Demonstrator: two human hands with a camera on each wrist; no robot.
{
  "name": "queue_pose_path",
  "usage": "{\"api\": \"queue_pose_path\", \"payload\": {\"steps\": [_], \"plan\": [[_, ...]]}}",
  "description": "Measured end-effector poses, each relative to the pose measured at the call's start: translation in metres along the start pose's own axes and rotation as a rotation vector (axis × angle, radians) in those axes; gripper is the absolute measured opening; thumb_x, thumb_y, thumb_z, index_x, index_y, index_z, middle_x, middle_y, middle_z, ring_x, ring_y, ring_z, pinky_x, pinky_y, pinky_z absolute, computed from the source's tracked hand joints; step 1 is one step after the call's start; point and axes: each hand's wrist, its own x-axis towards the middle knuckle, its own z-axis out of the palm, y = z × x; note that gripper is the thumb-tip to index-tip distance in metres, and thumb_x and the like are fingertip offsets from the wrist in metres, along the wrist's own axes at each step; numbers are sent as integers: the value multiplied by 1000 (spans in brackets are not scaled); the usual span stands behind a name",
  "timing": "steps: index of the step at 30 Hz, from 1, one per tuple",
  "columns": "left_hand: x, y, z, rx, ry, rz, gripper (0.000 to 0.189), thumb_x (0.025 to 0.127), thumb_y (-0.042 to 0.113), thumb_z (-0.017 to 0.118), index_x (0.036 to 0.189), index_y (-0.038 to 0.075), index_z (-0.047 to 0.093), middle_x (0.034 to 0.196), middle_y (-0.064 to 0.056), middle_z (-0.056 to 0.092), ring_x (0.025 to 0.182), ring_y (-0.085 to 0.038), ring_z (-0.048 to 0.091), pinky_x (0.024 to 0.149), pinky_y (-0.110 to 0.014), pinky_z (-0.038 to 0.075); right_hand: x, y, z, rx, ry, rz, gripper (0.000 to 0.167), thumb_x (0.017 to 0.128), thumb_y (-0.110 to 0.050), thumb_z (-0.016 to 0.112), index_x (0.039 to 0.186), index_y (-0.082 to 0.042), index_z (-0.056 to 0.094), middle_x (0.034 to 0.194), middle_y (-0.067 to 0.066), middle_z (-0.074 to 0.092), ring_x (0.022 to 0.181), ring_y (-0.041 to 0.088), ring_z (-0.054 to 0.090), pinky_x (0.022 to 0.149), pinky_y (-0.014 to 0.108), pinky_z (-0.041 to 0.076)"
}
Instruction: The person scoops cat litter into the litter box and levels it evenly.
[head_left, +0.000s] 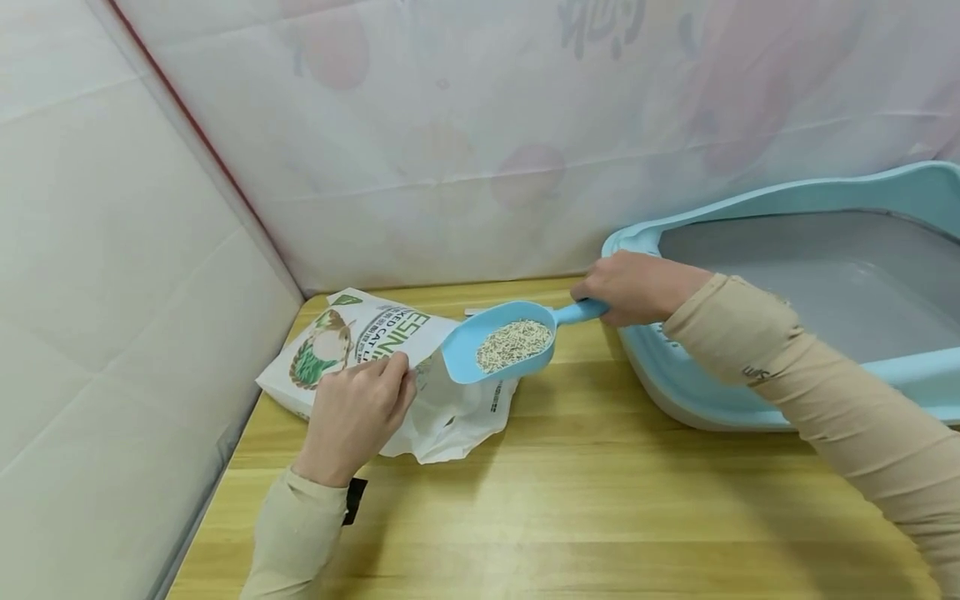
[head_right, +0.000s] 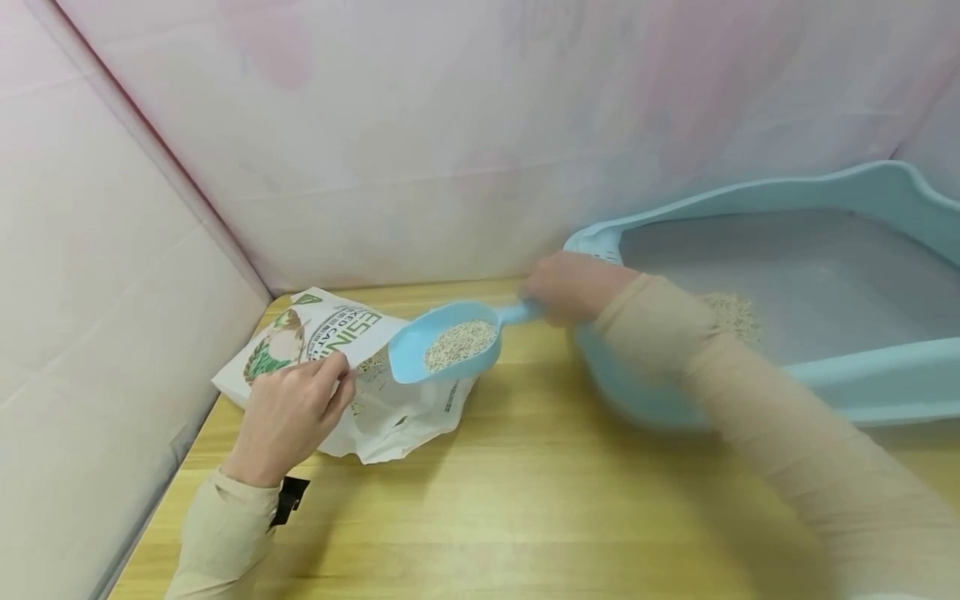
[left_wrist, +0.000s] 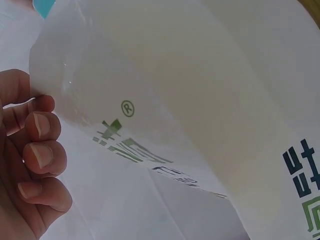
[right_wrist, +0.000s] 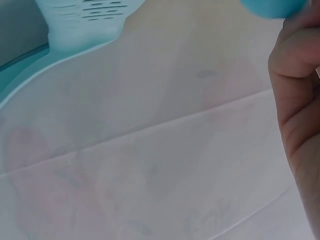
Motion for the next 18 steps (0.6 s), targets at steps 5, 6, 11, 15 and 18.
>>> {"api": "queue_pose_path", "payload": {"steps": [5, 6, 11, 15, 18], "plan": [[2, -2, -1, 12, -11, 3, 23, 98, 11, 46, 76, 4, 44, 52, 1, 36, 37, -16, 40, 37, -24, 19, -5, 7, -3, -24, 6, 11, 24, 78, 1, 81, 87, -13, 63, 70, -2, 53, 63, 17, 48, 61, 36, 46], [2, -2, -2, 13, -13, 2, 22, 97, 11, 48, 76, 4, 44, 52, 1, 37, 37, -17, 40, 37, -24, 20, -6, 8, -3, -32, 7, 16, 24, 78, 0, 81, 88, -13, 64, 70, -2, 53, 64, 18, 49, 61, 37, 46], [3, -2, -2, 5, -18, -1, 21, 95, 10, 50, 77, 4, 44, 52, 1, 38, 37, -17, 40, 36, -26, 22, -10, 15, -7, -38, -7, 56, 23, 79, 2, 80, 95, -10, 67, 72, 1, 56, 65, 19, 49, 62, 37, 47], [3, -2, -1, 8, -14, 1, 25, 100, 13, 42, 76, 4, 43, 52, 1, 36, 37, -17, 38, 36, -26, 21, -12, 18, -9, -43, -31, 88, 23, 81, 1, 79, 99, -8, 68, 74, 1, 56, 66, 19, 50, 64, 37, 49], [2, -1, -1, 11, -11, 0, 27, 101, 14, 39, 76, 4, 43, 52, 2, 35, 37, -16, 37, 37, -25, 20, -15, 22, -11, -40, -26, 104, 22, 82, 3, 78, 99, -9, 69, 75, 0, 56, 68, 19, 50, 66, 38, 49]]}}
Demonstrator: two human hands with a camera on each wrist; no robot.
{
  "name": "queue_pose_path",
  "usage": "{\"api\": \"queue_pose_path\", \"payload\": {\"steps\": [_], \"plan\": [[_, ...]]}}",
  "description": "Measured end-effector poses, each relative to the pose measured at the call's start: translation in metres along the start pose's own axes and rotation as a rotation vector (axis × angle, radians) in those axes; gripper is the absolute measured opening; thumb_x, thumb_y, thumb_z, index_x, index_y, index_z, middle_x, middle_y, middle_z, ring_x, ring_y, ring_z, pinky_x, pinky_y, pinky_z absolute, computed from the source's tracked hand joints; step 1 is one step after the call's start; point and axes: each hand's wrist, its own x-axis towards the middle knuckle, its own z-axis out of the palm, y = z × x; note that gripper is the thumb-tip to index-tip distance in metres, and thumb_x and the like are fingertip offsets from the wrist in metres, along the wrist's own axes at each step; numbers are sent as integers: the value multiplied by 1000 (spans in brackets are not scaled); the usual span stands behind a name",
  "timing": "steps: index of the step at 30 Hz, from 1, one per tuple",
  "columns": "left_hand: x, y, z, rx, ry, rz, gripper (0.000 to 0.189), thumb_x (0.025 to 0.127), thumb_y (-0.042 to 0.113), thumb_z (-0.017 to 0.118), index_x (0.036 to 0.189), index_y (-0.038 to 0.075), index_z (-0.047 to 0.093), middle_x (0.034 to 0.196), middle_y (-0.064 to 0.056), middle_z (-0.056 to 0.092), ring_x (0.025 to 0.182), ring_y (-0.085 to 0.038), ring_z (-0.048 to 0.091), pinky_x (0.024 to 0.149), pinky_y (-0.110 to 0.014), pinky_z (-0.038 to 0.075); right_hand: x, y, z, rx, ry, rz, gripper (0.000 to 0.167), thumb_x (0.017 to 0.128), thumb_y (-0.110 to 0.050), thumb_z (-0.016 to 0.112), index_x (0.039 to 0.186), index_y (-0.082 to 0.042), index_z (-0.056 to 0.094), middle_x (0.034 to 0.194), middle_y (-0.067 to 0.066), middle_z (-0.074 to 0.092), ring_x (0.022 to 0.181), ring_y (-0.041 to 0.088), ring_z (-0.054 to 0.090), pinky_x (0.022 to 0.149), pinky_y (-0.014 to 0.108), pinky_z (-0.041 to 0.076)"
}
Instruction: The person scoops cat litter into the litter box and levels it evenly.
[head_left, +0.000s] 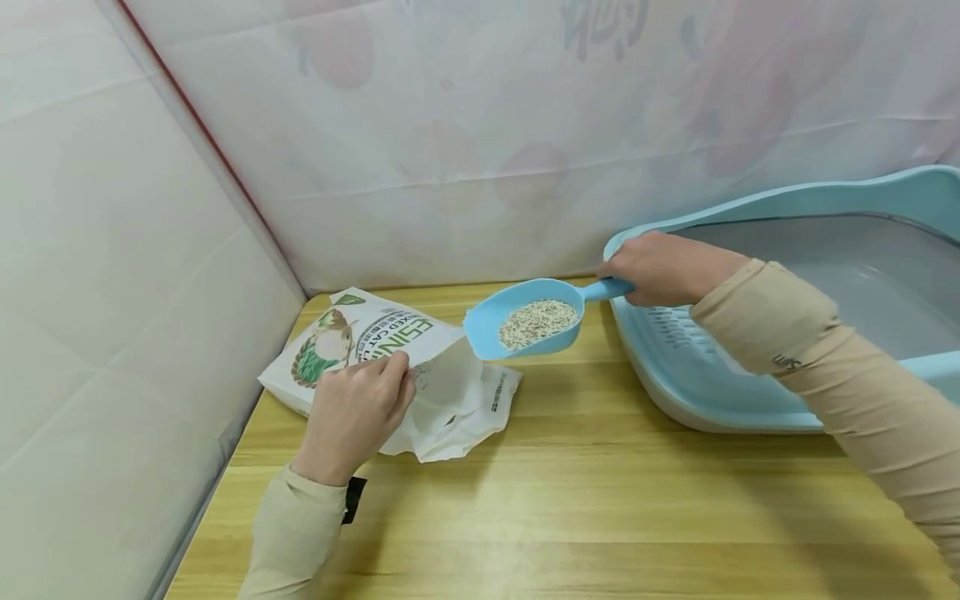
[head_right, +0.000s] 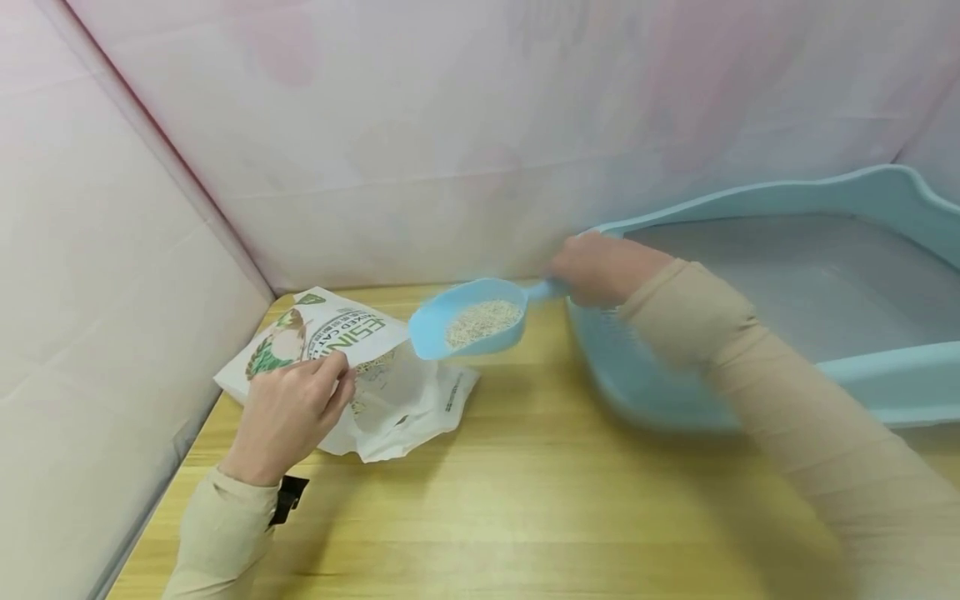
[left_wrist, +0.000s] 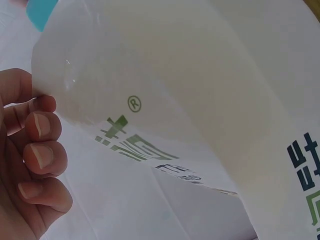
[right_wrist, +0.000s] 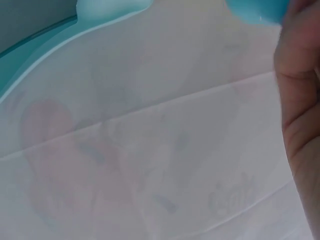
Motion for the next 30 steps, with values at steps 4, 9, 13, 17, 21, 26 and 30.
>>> {"api": "queue_pose_path", "payload": {"steps": [4, 9, 13, 17, 21, 26, 30], "plan": [[0, -1, -1, -6, -3, -3, 23, 98, 12, 44, 76, 4, 44, 52, 2, 36, 37, -15, 37, 37, -25, 20, -4, 5, 1, 9, 40, -8, 23, 79, 6, 79, 94, -8, 70, 74, -1, 56, 67, 20, 48, 65, 39, 47], [-1, -1, -2, -14, -6, -6, 19, 93, 9, 52, 77, 4, 45, 52, 1, 38, 38, -17, 40, 36, -26, 22, -7, 9, 4, 18, 65, -18, 21, 77, 5, 81, 89, -7, 67, 71, 1, 55, 65, 19, 46, 63, 38, 46], [-1, -1, -3, -13, -8, -8, 19, 93, 9, 53, 77, 4, 44, 52, 1, 39, 38, -18, 41, 36, -26, 22, -9, 12, 4, 24, 72, -7, 23, 76, 5, 80, 85, -8, 64, 70, 1, 52, 65, 19, 45, 63, 39, 45], [-1, -1, -3, -13, -5, -9, 20, 95, 10, 49, 77, 4, 44, 52, 1, 38, 38, -18, 41, 36, -26, 22, -11, 17, 4, 8, 71, -4, 24, 76, 4, 81, 87, -9, 64, 72, 0, 55, 67, 19, 47, 64, 39, 45], [-2, 0, -3, -12, 1, -9, 22, 97, 11, 44, 75, 5, 43, 51, 2, 36, 37, -16, 39, 36, -26, 22, -14, 23, 4, -6, 72, -4, 24, 76, 4, 81, 87, -9, 63, 72, -1, 55, 66, 19, 48, 63, 39, 46], [-1, 0, -4, -8, 10, -3, 24, 98, 12, 42, 75, 6, 42, 51, 3, 35, 37, -15, 37, 36, -26, 21, -18, 31, 3, 4, 56, 22, 23, 77, 4, 78, 88, -8, 62, 72, -1, 54, 66, 20, 48, 63, 40, 46], [0, 0, -3, -8, 17, 0, 25, 99, 12, 41, 75, 6, 43, 52, 3, 34, 37, -15, 36, 37, -26, 21, -24, 38, 3, 2, 49, 47, 22, 77, 3, 79, 91, -6, 64, 74, 0, 57, 66, 20, 50, 64, 41, 48]]}}
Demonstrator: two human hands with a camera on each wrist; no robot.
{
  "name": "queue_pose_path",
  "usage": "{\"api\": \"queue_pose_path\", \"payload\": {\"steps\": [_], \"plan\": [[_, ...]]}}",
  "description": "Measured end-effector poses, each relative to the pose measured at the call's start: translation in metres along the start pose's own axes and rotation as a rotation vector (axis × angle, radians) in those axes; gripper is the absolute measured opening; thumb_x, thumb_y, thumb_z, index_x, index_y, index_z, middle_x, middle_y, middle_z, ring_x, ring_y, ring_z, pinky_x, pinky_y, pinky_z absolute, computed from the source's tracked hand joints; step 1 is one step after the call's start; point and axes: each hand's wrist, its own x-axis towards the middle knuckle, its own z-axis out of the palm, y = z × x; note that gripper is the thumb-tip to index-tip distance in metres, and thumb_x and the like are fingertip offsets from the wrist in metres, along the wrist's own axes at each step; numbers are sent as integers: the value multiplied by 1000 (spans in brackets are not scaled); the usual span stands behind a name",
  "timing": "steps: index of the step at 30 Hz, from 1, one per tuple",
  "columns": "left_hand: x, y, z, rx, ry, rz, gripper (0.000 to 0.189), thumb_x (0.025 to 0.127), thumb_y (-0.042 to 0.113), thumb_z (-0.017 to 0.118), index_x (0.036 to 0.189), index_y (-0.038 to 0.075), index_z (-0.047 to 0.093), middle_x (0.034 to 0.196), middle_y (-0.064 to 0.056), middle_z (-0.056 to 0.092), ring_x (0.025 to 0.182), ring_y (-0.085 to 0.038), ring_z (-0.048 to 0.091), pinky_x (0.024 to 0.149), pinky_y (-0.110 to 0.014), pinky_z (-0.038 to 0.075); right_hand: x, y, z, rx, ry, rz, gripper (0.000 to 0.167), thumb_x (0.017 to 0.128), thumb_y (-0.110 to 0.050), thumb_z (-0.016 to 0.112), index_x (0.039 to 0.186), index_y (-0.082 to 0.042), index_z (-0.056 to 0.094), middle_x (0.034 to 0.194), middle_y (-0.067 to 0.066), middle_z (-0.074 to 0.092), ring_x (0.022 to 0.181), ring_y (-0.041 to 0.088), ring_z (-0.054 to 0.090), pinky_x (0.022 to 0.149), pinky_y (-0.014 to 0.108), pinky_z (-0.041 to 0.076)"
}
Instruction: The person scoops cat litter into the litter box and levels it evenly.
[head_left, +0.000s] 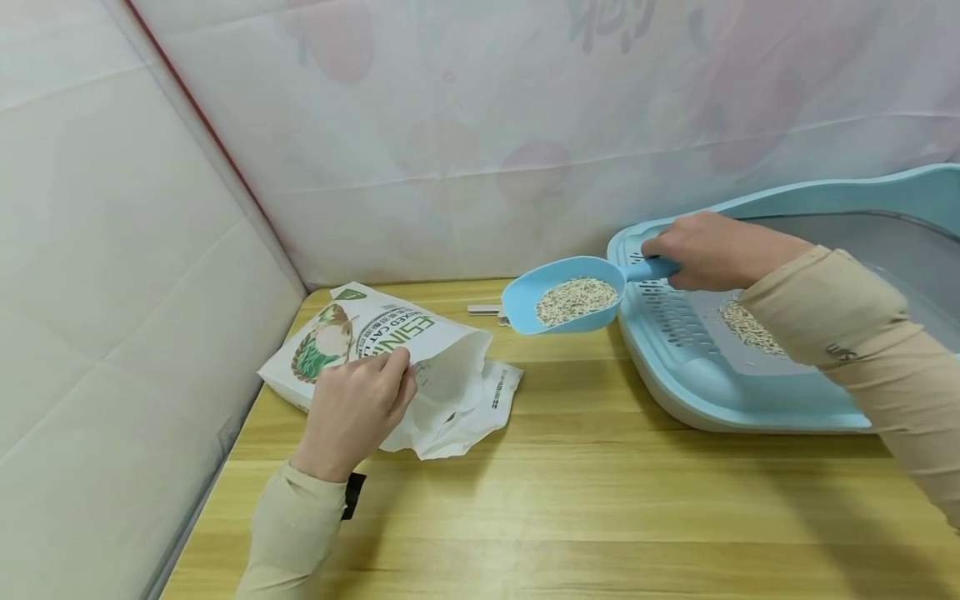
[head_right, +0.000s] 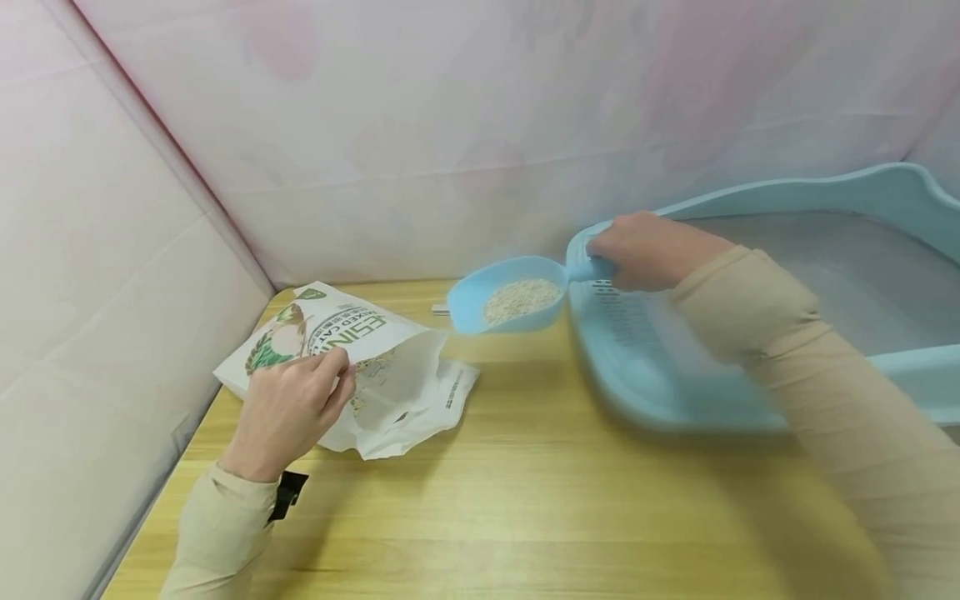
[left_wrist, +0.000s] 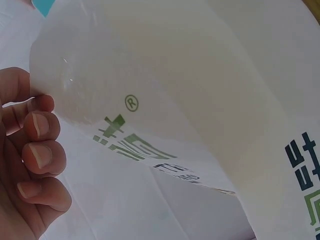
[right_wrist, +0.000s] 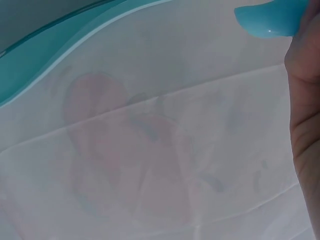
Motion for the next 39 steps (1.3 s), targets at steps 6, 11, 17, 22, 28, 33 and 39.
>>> {"api": "queue_pose_path", "payload": {"steps": [6, 11, 17, 22, 28, 33, 39], "plan": [[1, 1, 0, -4, 1, -1, 26, 100, 13, 38, 75, 6, 42, 52, 3, 34, 37, -14, 35, 37, -25, 21, -6, 9, 1, -12, 15, 10, 23, 76, 3, 78, 91, -6, 64, 74, 1, 57, 65, 20, 48, 62, 40, 45], [1, 1, 0, -5, 0, -2, 25, 99, 12, 41, 75, 6, 43, 52, 3, 34, 37, -15, 37, 36, -26, 22, -11, 12, 2, -21, 22, 21, 24, 75, 2, 79, 92, -6, 65, 75, 1, 58, 65, 19, 48, 62, 41, 45], [1, 2, 0, -3, -1, -8, 24, 98, 12, 43, 75, 5, 42, 52, 3, 35, 38, -16, 38, 36, -27, 23, -15, 16, 1, -24, 20, 38, 26, 74, 2, 82, 93, -6, 66, 78, 1, 60, 66, 20, 51, 64, 43, 48], [0, 2, 0, -4, -4, -12, 24, 98, 12, 42, 75, 5, 42, 52, 3, 35, 38, -16, 38, 36, -26, 23, -20, 20, 1, -14, 29, 47, 29, 73, 4, 81, 96, -7, 68, 81, 2, 63, 65, 20, 51, 63, 43, 49], [1, 3, 1, -9, 1, -10, 26, 100, 13, 40, 75, 6, 42, 52, 3, 35, 38, -16, 37, 36, -26, 23, -28, 26, 2, -19, 31, 65, 29, 72, 3, 80, 95, -9, 68, 76, 0, 59, 63, 18, 47, 61, 41, 45], [2, 2, 0, -8, -6, 0, 27, 100, 13, 39, 75, 6, 43, 51, 3, 36, 38, -16, 38, 36, -26, 23, -34, 29, 4, -28, 20, 93, 25, 73, 2, 80, 90, -8, 64, 71, -1, 53, 64, 18, 45, 60, 39, 42], [-1, 1, -2, -10, -9, 8, 32, 102, 14, 34, 73, 6, 42, 52, 3, 33, 39, -14, 36, 37, -25, 22, -39, 32, 7, -13, -6, 128, 23, 75, 2, 79, 93, -4, 66, 72, 1, 56, 63, 18, 47, 59, 40, 44]]}}
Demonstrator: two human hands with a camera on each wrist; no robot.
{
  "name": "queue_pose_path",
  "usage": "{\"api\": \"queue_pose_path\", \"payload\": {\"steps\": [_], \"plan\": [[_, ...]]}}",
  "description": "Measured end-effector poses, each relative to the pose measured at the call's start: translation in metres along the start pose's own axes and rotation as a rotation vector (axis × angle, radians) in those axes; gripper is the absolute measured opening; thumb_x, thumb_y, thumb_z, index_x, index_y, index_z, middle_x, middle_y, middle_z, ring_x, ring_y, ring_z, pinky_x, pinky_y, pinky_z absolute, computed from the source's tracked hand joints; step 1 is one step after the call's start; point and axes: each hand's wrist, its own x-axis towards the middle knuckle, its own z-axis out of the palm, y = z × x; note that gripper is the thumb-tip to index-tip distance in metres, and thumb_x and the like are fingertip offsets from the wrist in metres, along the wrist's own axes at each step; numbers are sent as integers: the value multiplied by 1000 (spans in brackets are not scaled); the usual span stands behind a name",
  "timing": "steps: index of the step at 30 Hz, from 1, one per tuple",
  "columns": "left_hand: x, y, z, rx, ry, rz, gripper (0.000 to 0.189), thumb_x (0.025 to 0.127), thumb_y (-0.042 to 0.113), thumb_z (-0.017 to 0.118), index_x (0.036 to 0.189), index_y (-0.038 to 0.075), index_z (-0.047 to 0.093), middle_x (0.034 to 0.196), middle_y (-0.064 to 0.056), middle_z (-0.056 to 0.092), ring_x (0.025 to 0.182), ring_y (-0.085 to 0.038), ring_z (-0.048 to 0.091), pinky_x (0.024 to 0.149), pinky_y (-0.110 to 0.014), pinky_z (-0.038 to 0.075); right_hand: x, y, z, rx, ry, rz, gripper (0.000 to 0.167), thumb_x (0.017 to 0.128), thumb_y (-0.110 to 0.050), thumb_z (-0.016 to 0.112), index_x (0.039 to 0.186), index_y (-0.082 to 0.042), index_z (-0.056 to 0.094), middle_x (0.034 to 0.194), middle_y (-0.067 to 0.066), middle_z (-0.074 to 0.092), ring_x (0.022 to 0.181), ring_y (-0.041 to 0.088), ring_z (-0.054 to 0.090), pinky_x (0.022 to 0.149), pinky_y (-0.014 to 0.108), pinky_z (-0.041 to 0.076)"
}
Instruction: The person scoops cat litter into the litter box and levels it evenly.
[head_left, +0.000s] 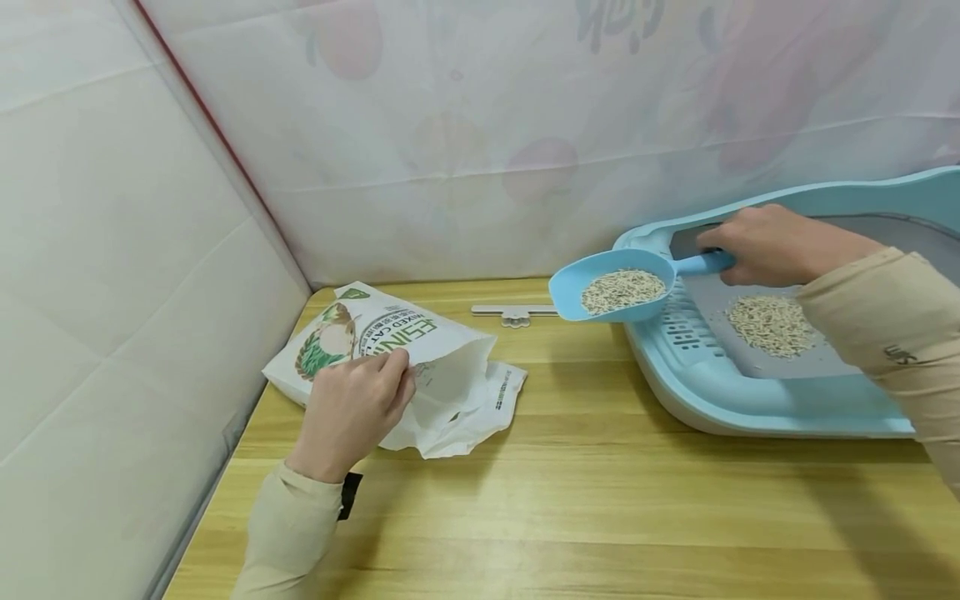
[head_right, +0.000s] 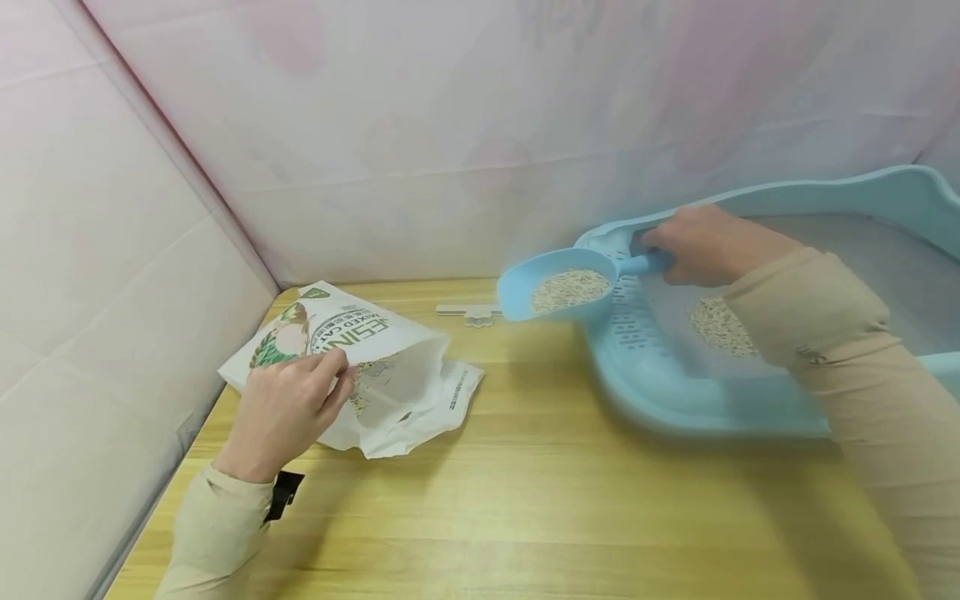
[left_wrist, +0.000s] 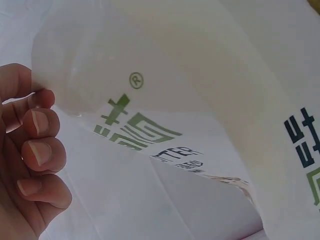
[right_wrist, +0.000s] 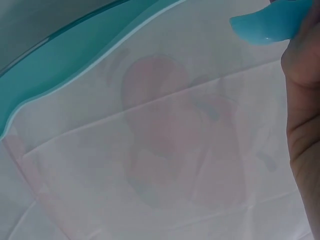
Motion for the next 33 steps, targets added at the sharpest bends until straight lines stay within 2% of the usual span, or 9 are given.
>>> {"api": "queue_pose_path", "payload": {"steps": [11, 19, 33], "plan": [[-4, -2, 7, -42, 32, 25, 33, 105, 17, 32, 77, 7, 44, 53, 5, 33, 39, -10, 35, 39, -21, 18, -11, 12, 3, 0, -1, 36, 23, 75, 3, 79, 93, -5, 67, 72, 0, 56, 63, 18, 46, 60, 40, 43], [-3, -4, 8, -42, 46, 34, 33, 105, 17, 33, 76, 7, 44, 52, 5, 33, 39, -11, 36, 39, -22, 20, -15, 28, 9, 4, -12, 52, 23, 75, 1, 78, 94, -7, 67, 72, -1, 55, 63, 17, 45, 58, 38, 41], [-3, -4, 6, -43, 23, 17, 31, 105, 17, 34, 77, 6, 44, 52, 5, 33, 39, -11, 35, 38, -23, 21, -30, 46, 9, -14, -50, 94, 24, 74, 0, 78, 94, -9, 66, 71, -1, 50, 63, 17, 42, 58, 37, 38]]}}
